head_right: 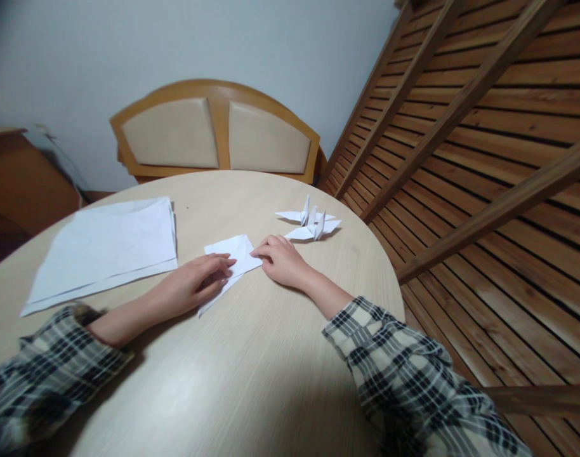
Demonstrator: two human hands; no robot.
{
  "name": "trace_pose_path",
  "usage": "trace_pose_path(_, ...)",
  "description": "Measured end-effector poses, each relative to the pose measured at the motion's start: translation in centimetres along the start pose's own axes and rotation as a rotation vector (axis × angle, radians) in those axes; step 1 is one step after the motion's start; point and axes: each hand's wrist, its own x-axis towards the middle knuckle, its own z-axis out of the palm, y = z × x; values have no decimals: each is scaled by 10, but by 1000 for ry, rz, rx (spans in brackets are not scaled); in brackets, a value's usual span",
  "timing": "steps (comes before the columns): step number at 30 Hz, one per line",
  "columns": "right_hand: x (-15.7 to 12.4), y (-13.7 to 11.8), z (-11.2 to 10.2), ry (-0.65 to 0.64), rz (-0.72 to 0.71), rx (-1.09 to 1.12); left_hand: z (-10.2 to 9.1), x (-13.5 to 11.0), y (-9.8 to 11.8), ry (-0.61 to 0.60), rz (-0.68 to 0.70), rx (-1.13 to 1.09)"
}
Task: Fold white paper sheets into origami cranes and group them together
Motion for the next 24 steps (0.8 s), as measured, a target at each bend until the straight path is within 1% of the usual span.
trace_pose_path(6, 0, 3, 1, 69, -60, -12, 3, 1, -12, 56, 74, 44)
trace_pose_path(8, 0, 3, 1, 59, -71, -31, 2, 3, -13, 52, 114, 39)
trace_pose_path(10, 0, 3, 1, 20, -84, -48, 0, 3, -12, 38, 139, 43)
trace_pose_path(13, 0, 2, -1, -44, -88, -56, -5, 3, -8, 46, 107, 111)
trace_pose_path(18, 1, -2, -7, -70, -87, -76, -11, 0, 0, 70, -6, 264)
trace_pose_path(24, 0, -8, -12, -112, -199, 9, -8, 1, -2, 44, -22, 257)
